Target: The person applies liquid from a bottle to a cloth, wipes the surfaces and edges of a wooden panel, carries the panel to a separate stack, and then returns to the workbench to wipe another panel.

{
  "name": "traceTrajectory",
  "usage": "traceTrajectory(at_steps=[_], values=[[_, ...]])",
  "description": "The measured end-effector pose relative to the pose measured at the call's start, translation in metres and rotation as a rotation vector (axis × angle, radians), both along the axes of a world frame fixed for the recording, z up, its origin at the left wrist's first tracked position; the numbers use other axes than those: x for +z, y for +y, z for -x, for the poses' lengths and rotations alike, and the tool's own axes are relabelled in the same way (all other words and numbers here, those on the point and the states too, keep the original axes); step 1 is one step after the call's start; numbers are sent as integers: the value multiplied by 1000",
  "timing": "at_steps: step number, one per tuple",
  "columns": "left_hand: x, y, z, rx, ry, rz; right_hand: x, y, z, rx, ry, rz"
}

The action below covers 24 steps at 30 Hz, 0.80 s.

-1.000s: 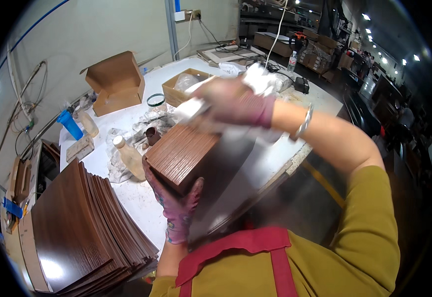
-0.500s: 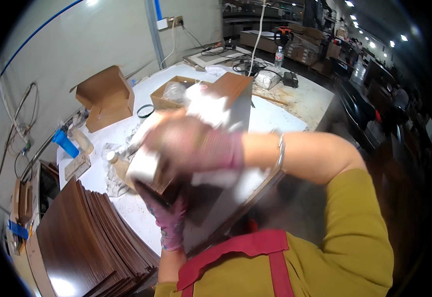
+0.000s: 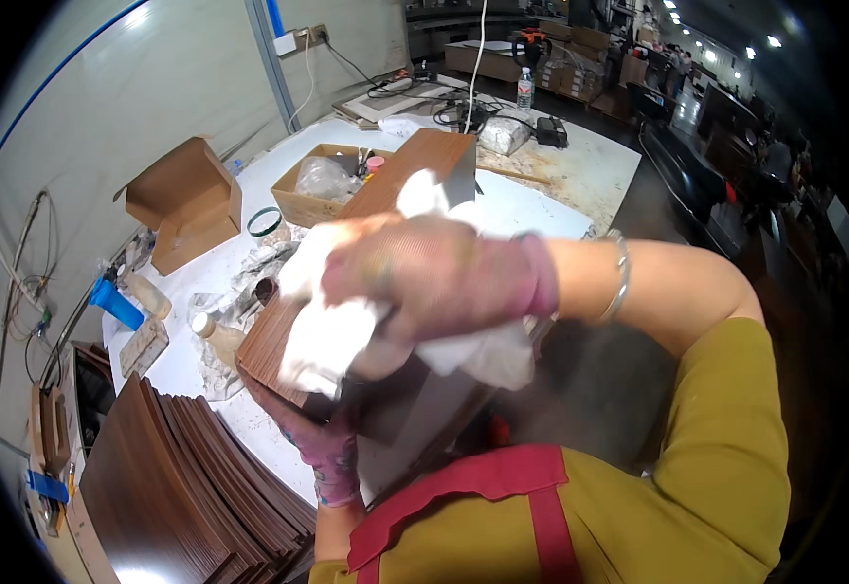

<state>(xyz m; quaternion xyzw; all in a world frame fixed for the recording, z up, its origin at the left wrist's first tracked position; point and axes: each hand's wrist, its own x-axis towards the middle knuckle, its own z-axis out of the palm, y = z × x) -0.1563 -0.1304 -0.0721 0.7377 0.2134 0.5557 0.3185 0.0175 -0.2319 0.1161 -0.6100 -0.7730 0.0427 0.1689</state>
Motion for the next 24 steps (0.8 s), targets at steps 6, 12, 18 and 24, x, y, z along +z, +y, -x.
traceTrajectory(at_steps=[6,12,18,24], values=[[-1,-16,-3,77,98,-89,-7,-12,-72,-328,-114,-100],[2,-23,2,-10,72,-78,4,-20,1,43,-63,-14],[-2,-26,0,-13,86,-92,-8,-29,-55,-188,153,-69],[-23,-17,1,-57,46,24,-3,-24,-10,95,-27,34]])
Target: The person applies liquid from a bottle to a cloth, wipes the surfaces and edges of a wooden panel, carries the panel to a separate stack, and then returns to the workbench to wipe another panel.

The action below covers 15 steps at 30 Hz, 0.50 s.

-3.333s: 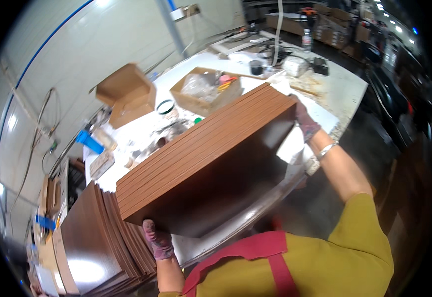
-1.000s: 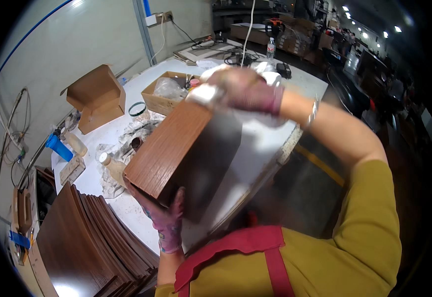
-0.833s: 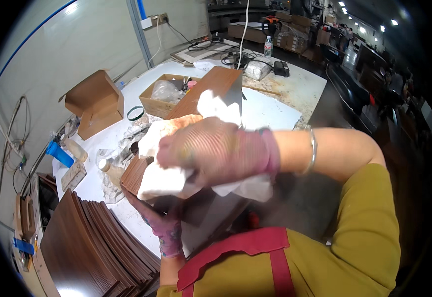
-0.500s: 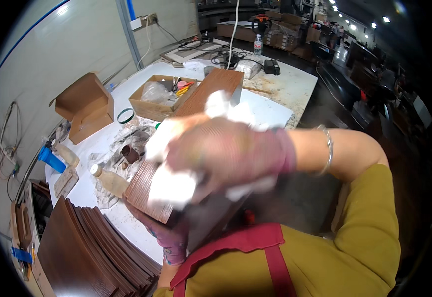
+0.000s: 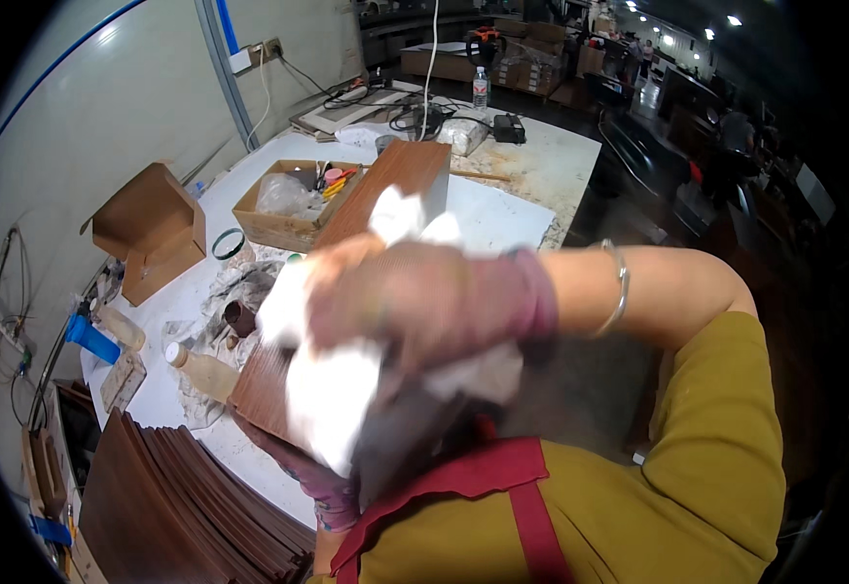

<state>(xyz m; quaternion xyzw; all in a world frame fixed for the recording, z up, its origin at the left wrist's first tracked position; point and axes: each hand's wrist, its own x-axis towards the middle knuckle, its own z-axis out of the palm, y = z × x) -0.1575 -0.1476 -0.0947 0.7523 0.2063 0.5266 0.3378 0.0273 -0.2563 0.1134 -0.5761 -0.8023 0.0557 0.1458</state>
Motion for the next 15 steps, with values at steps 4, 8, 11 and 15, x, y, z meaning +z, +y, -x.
traceTrajectory(at_steps=[4,8,11,15], values=[[23,-8,-4,40,4,-124,-15,-11,-119,-635,249,-46],[25,-9,-3,36,2,-114,-2,1,-111,-799,-116,-91],[22,-2,-8,29,-71,-70,-17,1,-39,-220,76,-285],[13,6,5,-40,77,-122,-18,17,44,37,-35,-220]])
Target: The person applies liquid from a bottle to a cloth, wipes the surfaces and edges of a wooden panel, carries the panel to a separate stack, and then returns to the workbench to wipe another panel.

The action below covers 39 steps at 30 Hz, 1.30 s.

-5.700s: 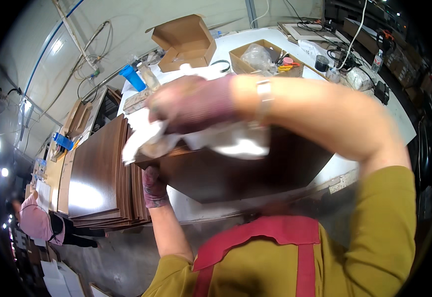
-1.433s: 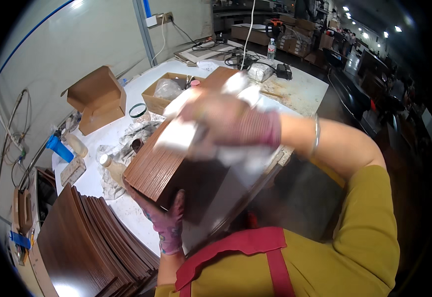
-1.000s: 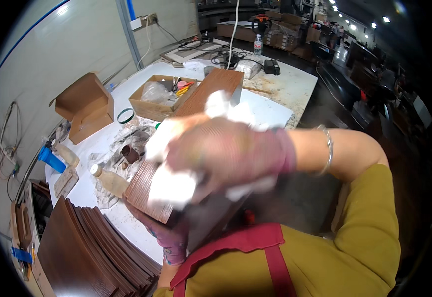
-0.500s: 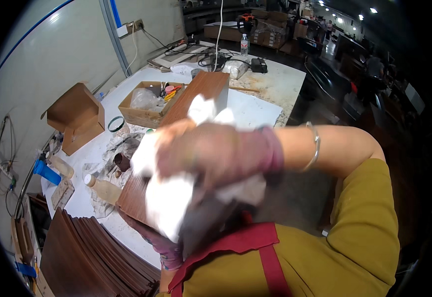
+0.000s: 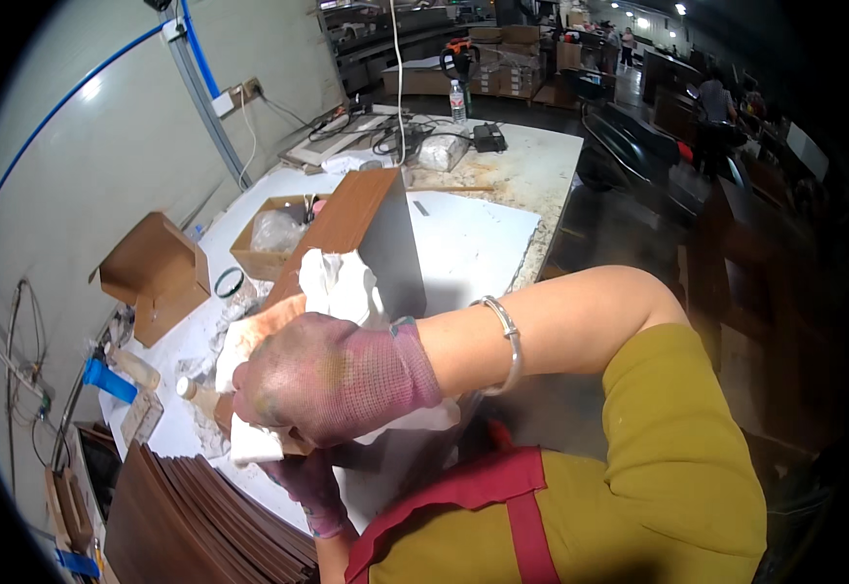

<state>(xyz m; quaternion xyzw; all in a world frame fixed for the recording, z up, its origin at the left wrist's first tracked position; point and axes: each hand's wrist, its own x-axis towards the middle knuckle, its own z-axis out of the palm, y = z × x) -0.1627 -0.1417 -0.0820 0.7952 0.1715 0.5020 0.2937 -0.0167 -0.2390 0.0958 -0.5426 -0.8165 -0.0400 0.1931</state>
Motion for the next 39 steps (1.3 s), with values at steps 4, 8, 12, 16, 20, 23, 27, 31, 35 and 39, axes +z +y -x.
traceTrajectory(at_steps=[4,8,12,16,20,23,27,31,35,39], values=[[6,-5,-3,107,-125,182,-13,-6,-81,-99,212,-319],[11,-9,-6,136,-12,101,2,-14,-214,-946,223,105],[5,-6,-8,99,-46,122,15,-12,-162,-800,57,116],[-3,-4,-6,58,-154,239,-2,-10,-44,-52,161,-52],[-12,5,2,16,4,133,-7,-14,-27,37,199,-55],[9,-5,-3,149,12,155,11,-11,-98,-456,185,88],[12,-5,-5,115,-1,62,8,-10,-106,-531,108,32],[-2,4,-1,64,-32,52,4,-6,-37,-30,59,-77],[7,-3,0,98,-53,-48,13,-13,-72,-296,155,63],[8,-1,-8,82,-88,-84,12,-15,-76,-311,-110,-9]])
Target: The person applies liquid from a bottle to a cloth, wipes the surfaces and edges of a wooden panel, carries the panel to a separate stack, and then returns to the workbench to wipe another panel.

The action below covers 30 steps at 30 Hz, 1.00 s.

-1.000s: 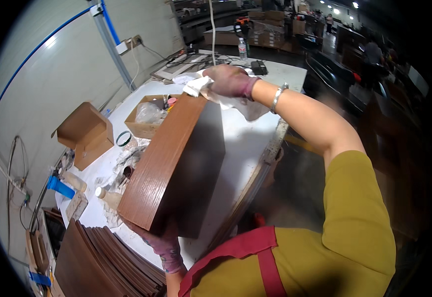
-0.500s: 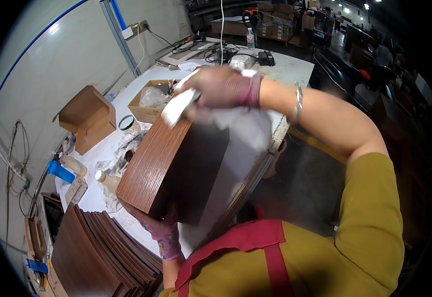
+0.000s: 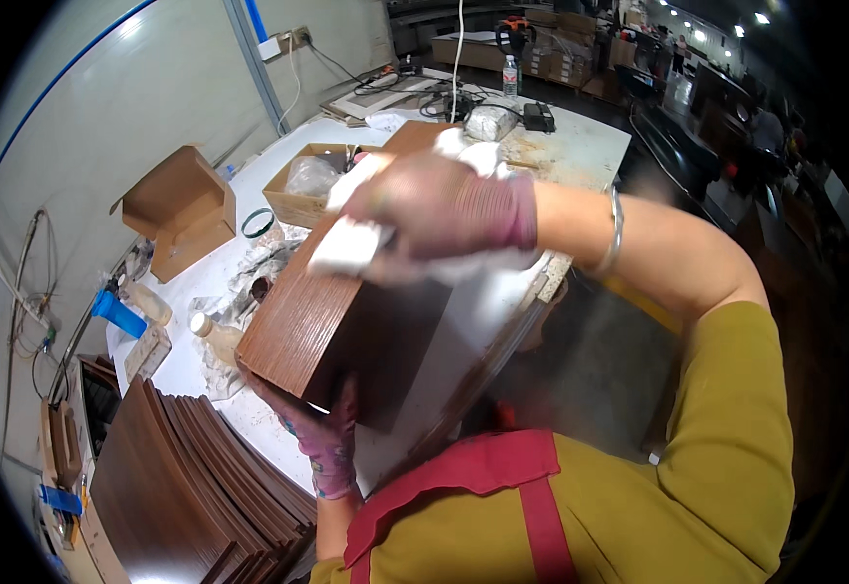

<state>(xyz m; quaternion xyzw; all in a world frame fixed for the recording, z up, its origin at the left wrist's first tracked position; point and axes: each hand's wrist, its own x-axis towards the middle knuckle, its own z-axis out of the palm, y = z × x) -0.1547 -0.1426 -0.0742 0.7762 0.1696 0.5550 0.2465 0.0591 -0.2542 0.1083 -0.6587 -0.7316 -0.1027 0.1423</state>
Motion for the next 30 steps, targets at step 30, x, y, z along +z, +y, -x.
traceTrajectory(at_steps=[30], values=[[-3,8,7,64,56,139,-5,60,-7,59,150,73]])
